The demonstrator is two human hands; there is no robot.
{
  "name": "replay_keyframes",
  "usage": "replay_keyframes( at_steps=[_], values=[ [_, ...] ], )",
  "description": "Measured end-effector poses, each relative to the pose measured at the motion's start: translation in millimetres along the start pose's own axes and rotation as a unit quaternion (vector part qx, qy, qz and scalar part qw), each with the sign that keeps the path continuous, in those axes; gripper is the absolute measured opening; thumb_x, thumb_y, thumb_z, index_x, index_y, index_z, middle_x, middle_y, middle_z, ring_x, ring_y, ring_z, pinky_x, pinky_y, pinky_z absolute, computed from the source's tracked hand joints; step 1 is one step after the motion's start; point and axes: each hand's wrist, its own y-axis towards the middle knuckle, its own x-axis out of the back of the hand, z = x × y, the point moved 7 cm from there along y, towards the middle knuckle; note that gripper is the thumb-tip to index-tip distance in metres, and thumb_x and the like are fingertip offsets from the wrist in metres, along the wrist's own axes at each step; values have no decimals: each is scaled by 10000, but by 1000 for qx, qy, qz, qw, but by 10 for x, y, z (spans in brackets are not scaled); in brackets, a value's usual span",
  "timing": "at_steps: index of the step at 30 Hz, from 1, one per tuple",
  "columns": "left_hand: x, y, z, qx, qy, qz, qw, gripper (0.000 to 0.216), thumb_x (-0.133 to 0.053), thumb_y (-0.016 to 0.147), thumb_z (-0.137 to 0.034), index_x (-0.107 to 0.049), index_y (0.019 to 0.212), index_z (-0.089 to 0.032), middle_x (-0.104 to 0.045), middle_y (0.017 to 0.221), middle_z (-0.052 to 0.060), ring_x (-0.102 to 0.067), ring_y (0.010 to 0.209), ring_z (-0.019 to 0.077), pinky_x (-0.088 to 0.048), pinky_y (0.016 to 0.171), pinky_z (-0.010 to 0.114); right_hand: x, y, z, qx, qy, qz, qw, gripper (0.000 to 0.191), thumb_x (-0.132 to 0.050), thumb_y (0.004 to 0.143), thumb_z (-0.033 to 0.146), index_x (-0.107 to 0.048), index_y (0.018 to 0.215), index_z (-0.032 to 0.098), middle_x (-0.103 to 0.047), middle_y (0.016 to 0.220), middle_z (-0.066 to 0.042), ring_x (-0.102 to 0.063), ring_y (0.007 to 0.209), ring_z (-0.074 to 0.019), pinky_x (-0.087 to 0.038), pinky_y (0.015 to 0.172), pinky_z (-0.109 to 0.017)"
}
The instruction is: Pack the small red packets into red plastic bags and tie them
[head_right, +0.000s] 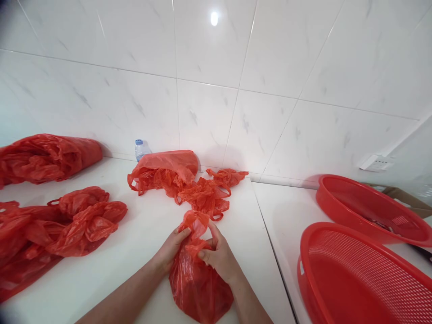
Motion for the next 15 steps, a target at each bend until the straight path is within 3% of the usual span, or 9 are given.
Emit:
replay_keyframes(
  at_steps=[2,4,5,7,9,11,13,15],
  values=[
    [-37,-4,-15,-27,48,12,998,202,-689,744,-305,-574,831,-163,-661,726,16,-618,639,161,-473,660,293,-34,-8,52,12,-30,-15,999,605,-773,632,317,-541,1186,251,-617,748,30,-534,616,-110,-420,566,-233],
    [-66,0,-7,-56,119,24,991,208,-709,713,-268,-532,750,-166,-627,703,-9,-580,624,133,-447,622,257,-32,-8,81,25,-62,-43,997,498,-783,603,243,-596,1065,249,-642,917,3,-578,782,-144,-454,681,-261],
    [-74,4,9,-66,156,28,985,225,-715,697,-250,-506,717,-169,-602,671,-24,-555,598,119,-431,592,241,-23,-1,63,20,-67,-53,996,430,-775,603,222,-609,999,243,-642,886,11,-575,748,-134,-449,650,-248],
    [-82,10,60,-70,211,35,974,225,-699,698,-237,-486,742,-182,-559,624,-48,-510,541,100,-407,543,228,6,28,-35,-8,-54,-61,997,248,-736,638,220,-599,844,221,-578,635,60,-480,514,-82,-361,475,-205],
    [-84,1,91,-67,238,39,968,233,-648,737,-243,-491,905,-204,-560,661,-49,-508,530,102,-427,550,242,75,63,-153,-34,-35,-76,996,158,-693,687,267,-550,717,208,-443,436,101,-328,364,-54,-232,380,-195],
    [-88,-36,27,-109,282,28,953,380,-602,766,-231,-449,1114,-236,-595,821,-11,-561,638,127,-473,655,290,166,94,-232,-42,-28,-104,993,215,-683,700,339,-522,656,203,-409,372,103,-297,323,-54,-213,362,-201],
    [-116,-112,-121,-200,356,11,913,536,-605,756,-210,-403,1249,-259,-571,1069,55,-581,875,179,-462,818,352,235,115,-282,-48,-24,-125,991,288,-677,705,411,-509,609,198,-426,356,86,-315,313,-59,-232,359,-206],
    [-182,-209,-245,-296,432,12,852,641,-650,716,-197,-403,1304,-266,-488,1243,98,-508,1085,243,-407,927,403,261,127,-304,-52,-13,-132,990,340,-669,709,461,-490,588,199,-433,351,79,-321,309,-61,-225,355,-207]
  ],
)
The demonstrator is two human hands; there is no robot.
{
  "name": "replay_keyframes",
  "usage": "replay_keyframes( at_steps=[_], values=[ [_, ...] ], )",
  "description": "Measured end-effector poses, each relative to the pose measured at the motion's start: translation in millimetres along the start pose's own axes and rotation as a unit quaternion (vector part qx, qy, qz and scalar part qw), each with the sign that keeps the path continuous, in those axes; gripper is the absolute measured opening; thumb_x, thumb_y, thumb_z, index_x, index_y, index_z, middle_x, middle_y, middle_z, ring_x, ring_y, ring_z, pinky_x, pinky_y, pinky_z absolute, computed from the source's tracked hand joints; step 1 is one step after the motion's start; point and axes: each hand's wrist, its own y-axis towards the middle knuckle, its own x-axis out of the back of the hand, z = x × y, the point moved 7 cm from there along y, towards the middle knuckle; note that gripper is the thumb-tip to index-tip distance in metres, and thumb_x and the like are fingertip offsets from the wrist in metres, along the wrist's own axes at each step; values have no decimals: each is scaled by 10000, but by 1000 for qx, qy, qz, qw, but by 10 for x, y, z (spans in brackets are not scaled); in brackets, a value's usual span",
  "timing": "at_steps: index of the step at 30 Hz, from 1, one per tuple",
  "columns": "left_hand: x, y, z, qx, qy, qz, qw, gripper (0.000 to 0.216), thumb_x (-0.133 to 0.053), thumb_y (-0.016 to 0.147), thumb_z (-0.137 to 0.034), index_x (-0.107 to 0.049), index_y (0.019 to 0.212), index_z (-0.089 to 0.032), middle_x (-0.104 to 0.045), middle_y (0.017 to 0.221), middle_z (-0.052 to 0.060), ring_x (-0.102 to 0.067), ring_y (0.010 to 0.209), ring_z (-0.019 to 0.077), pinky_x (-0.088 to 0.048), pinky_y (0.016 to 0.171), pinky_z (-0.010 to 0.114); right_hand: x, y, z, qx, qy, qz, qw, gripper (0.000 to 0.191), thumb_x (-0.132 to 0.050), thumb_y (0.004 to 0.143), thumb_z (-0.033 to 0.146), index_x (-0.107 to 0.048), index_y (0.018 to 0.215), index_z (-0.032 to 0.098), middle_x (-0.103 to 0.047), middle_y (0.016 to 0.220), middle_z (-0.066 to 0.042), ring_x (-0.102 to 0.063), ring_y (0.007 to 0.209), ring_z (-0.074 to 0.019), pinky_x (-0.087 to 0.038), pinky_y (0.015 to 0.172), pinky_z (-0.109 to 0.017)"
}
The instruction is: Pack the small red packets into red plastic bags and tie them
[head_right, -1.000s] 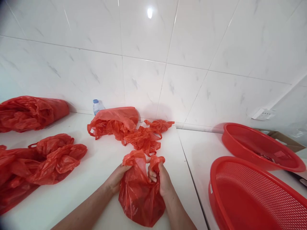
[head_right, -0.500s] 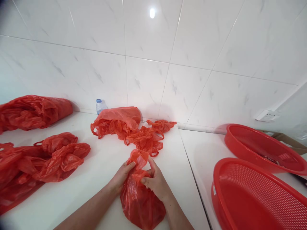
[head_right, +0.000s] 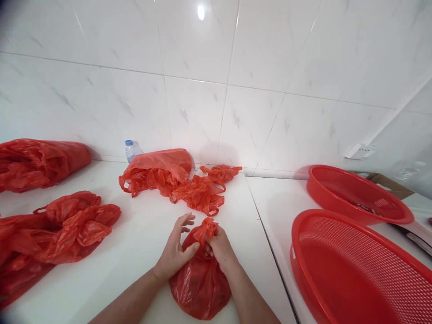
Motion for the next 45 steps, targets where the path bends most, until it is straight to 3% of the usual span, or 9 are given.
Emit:
replay_keyframes(
  at_steps=[3,7,12,16,21,26,30,38,45],
  values=[
    [-16,-24,-103,-81,90,22,992,606,-702,688,-206,-507,1257,-275,-437,1310,114,-423,1195,301,-357,983,447,6,0,0,-4,20,-6,1000,353,-675,701,493,-487,624,204,-434,352,86,-315,304,-62,-199,348,-204],
    [-42,-17,-47,-61,135,33,988,128,-561,824,-219,-663,899,-240,-538,1147,97,-509,1070,257,-405,918,404,-11,-34,18,-16,38,33,999,317,-660,716,486,-557,767,190,-479,385,83,-317,310,-59,-230,362,-194],
    [37,25,-47,-41,135,-11,990,116,-522,834,-200,-607,757,-212,-552,1093,88,-531,1031,242,-409,906,381,-99,-122,83,-30,174,174,969,527,-493,762,667,-594,925,176,-633,623,-12,-422,401,-83,-413,506,-254],
    [54,40,-21,-27,138,-12,990,83,-543,800,-182,-584,733,-212,-551,1098,83,-523,1053,249,-400,914,382,-93,-122,117,-15,226,192,955,640,-366,779,751,-570,1052,209,-580,569,21,-429,422,-96,-404,529,-253],
    [40,43,77,22,80,-4,997,110,-547,770,-141,-535,680,-203,-554,1070,66,-543,1001,220,-410,886,348,-17,-104,215,35,144,130,980,317,-772,651,330,-586,871,197,-611,699,38,-533,584,-90,-399,591,-209],
    [15,39,299,154,-83,13,985,151,-561,784,-206,-458,673,-199,-569,749,-20,-536,697,138,-421,653,253,20,-142,297,39,84,138,986,494,-737,646,160,-514,1077,250,-621,899,29,-578,723,-110,-445,691,-245],
    [-32,21,409,229,-223,20,947,219,-579,797,-314,-424,693,-199,-500,624,-63,-433,531,89,-347,527,207,121,-93,274,79,-26,83,993,534,-664,677,163,-470,1164,263,-604,851,34,-584,736,-134,-458,717,-280],
    [-194,-11,250,180,-275,116,937,236,-667,752,-242,-448,694,-176,-521,771,-26,-486,654,93,-405,621,226,370,-67,290,140,-313,-166,925,267,-482,701,162,-612,917,250,-660,894,4,-592,765,-164,-437,695,-274],
    [-292,-37,197,115,-100,180,972,136,-621,744,-154,-497,693,-176,-562,858,13,-537,782,137,-438,725,260,383,-76,281,154,-201,-139,957,332,-413,688,139,-631,917,241,-617,669,43,-547,595,-133,-416,595,-246]
  ],
)
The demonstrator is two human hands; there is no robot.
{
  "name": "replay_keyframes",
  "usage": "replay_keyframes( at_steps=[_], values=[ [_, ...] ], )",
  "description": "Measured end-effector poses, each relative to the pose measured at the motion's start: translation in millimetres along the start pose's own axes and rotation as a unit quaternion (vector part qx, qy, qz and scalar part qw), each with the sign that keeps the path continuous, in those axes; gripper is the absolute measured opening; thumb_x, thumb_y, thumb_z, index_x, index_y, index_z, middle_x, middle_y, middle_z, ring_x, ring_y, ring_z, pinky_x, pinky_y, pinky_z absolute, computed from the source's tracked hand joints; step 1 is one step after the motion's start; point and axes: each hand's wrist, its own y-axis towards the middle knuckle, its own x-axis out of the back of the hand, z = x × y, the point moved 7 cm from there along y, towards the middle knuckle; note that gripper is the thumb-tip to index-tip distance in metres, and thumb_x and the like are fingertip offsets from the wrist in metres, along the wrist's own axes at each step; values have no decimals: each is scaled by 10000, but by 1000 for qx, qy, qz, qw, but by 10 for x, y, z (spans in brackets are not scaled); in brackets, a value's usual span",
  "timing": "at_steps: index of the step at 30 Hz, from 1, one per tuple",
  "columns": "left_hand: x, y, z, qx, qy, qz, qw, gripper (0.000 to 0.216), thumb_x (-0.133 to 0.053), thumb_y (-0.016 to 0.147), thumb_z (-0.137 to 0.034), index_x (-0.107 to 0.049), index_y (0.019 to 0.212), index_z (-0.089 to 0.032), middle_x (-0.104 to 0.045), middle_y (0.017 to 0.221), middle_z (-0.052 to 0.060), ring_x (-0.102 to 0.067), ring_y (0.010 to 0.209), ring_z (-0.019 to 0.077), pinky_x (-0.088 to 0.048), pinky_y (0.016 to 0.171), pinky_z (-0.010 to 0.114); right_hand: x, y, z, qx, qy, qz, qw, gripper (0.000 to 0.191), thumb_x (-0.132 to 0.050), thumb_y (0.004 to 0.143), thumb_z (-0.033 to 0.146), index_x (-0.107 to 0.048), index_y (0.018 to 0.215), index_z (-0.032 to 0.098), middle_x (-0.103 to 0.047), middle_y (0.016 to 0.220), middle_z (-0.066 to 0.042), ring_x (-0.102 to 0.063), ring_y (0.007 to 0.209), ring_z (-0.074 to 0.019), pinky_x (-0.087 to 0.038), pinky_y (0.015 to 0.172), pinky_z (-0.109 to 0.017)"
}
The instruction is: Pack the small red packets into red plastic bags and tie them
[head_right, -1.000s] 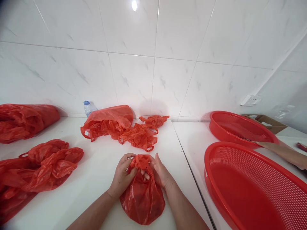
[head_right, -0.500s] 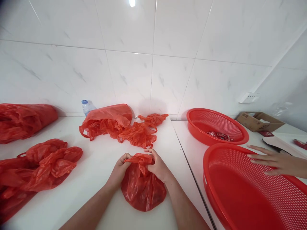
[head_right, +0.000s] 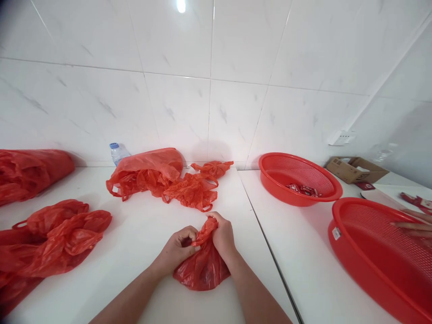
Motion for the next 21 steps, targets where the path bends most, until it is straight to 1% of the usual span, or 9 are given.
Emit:
replay_keyframes(
  at_steps=[3,5,7,9,12,13,15,17,21],
  values=[
    [-43,15,9,-17,81,1,997,131,-576,714,-91,-493,666,-181,-562,832,6,-536,756,132,-436,698,248,-37,22,-10,-2,73,42,996,295,-434,667,142,-643,866,202,-602,643,32,-535,580,-128,-420,594,-249],
    [-53,23,17,-30,123,-4,992,142,-544,690,-61,-485,655,-185,-557,809,-2,-528,726,124,-429,663,237,-53,31,-18,-13,90,67,994,241,-442,660,147,-637,796,189,-597,614,26,-533,565,-126,-414,576,-246],
    [-50,23,13,-46,155,-10,987,151,-515,679,-46,-477,652,-190,-549,795,-11,-517,704,117,-419,639,230,-52,30,-11,-22,97,87,991,218,-451,665,150,-632,781,189,-610,631,20,-541,570,-125,-414,568,-242],
    [-43,15,-4,-64,181,-12,981,158,-494,678,-40,-473,654,-195,-545,791,-16,-510,695,114,-415,632,229,-46,17,2,-38,128,110,985,229,-489,678,157,-639,846,200,-637,697,14,-561,606,-127,-431,593,-243],
    [-3,-8,-53,-86,214,-30,973,162,-491,687,-46,-466,664,-204,-546,791,-18,-515,700,122,-424,644,242,-18,2,36,-63,227,145,961,317,-584,674,189,-645,985,215,-669,860,-9,-603,721,-146,-469,689,-263],
    [22,-18,-82,-98,221,-44,969,156,-498,697,-55,-467,669,-206,-553,814,-12,-527,728,130,-433,670,253,18,11,52,-60,254,142,955,329,-597,687,228,-648,1011,209,-672,913,-26,-614,773,-160,-477,728,-278],
    [90,-50,-161,-129,230,-84,961,136,-520,721,-84,-478,682,-207,-567,901,11,-550,829,153,-446,754,286,126,51,60,-42,280,108,953,338,-584,728,344,-661,1018,187,-670,966,-59,-619,846,-185,-486,777,-309],
    [169,-104,-242,-158,233,-127,951,113,-539,742,-112,-496,697,-207,-563,993,35,-548,938,177,-432,842,323,243,98,19,-24,267,60,962,368,-575,735,426,-668,995,183,-677,924,-66,-623,828,-189,-494,770,-327],
    [298,-317,-354,-180,237,-190,936,113,-524,786,-136,-493,701,-203,-537,1034,62,-523,1005,199,-395,896,366,425,176,-147,-22,194,-12,981,267,-651,617,331,-671,843,189,-680,771,-37,-617,683,-169,-499,710,-331]
  ],
)
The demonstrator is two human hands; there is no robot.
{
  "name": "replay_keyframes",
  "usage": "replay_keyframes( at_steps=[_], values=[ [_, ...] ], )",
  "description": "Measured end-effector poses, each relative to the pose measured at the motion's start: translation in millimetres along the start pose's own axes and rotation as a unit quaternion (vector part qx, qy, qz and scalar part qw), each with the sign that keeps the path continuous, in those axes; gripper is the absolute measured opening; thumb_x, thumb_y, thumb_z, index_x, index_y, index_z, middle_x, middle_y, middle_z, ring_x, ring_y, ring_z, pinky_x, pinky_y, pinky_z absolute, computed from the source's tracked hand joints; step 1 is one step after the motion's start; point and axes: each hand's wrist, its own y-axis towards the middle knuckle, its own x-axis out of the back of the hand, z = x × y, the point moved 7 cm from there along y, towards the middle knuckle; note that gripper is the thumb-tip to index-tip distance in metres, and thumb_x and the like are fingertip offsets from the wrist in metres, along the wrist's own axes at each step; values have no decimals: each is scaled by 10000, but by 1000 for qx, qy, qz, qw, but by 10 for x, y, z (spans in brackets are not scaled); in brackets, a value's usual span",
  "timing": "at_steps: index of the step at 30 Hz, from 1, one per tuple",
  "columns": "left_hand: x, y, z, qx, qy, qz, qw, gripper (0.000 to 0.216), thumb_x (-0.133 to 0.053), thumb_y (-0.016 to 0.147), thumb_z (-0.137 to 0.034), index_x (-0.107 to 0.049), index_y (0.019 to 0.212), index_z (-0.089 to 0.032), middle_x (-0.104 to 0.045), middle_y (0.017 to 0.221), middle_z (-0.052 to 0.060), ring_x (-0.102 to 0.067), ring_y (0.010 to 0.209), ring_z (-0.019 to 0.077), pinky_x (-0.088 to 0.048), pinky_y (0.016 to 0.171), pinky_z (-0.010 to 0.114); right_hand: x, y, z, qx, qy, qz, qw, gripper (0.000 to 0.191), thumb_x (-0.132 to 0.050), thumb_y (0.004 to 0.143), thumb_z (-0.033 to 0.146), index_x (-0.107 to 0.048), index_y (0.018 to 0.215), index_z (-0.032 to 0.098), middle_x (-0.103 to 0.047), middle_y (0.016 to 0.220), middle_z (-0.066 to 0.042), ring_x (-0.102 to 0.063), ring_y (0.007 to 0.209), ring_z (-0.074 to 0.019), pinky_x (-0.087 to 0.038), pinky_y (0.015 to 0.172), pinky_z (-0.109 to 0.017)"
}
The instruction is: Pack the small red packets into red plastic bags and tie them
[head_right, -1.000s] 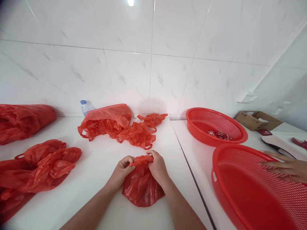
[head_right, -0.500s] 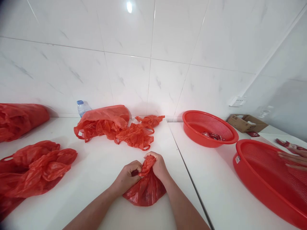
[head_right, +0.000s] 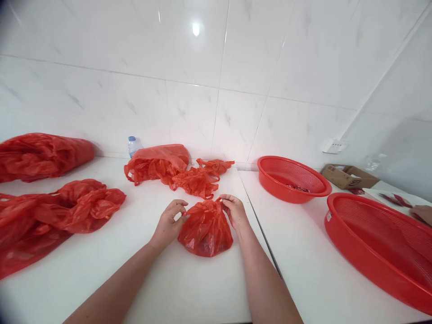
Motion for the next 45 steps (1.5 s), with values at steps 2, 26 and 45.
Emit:
replay_keyframes(
  at_steps=[2,26,45],
  values=[
    [111,-137,-73,-1,11,-15,1000,129,-515,803,-144,-485,690,-200,-535,1021,69,-523,995,201,-395,889,373,122,29,-6,14,-51,-43,998,198,-618,586,277,-667,756,187,-681,762,-42,-620,722,-185,-489,746,-341],
    [107,-786,-255,96,226,84,966,944,-809,507,-246,-412,1361,-298,-479,1361,115,-525,1136,331,-446,896,435,-784,-445,-97,124,-267,149,944,277,-529,746,431,-679,826,212,-701,832,-22,-635,764,-191,-467,709,-286],
    [2413,-1232,-159,88,548,-198,808,610,-522,791,-430,-368,1344,-224,-324,1446,133,-255,1361,330,-260,1071,530,-785,-81,-51,201,-496,-59,843,274,-470,828,214,-542,1091,180,-519,1091,-99,-529,937,-207,-391,708,-285]
  ],
)
